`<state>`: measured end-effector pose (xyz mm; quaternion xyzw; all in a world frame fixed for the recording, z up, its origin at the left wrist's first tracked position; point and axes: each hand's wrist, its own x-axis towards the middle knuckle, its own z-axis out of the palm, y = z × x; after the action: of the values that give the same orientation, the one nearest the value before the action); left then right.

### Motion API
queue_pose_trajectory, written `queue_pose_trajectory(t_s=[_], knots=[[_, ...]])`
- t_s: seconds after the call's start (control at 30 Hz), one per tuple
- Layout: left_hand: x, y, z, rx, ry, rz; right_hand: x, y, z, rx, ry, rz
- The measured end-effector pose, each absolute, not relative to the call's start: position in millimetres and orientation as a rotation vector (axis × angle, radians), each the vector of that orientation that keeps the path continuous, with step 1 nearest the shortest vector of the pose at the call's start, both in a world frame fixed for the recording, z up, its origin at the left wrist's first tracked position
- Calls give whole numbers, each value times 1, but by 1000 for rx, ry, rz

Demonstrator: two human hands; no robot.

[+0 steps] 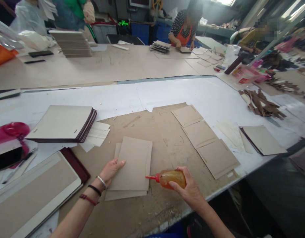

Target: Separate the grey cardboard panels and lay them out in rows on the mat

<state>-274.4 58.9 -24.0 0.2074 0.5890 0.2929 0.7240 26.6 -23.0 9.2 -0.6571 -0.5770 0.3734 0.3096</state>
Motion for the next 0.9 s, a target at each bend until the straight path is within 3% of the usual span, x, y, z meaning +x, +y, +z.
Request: queue_pose_trajectory(t_s=[0.27,0.37,0.5,0.63,0.9], knots=[[-273,58,-23,452,1333,674,23,-34,10,-1748,-1372,1100],[-270,54,-15,472,1306,689,11,-35,11,-1681,-933,1341],[-265,48,4,465,1203,765,-12,-28,20,-1233,-173,1704],[-254,42,27,414,1110,926,-26,-7,43,-1062,-189,1584],[-225,21,57,509,1117,1106,-41,22,81,-1178,-453,1260]])
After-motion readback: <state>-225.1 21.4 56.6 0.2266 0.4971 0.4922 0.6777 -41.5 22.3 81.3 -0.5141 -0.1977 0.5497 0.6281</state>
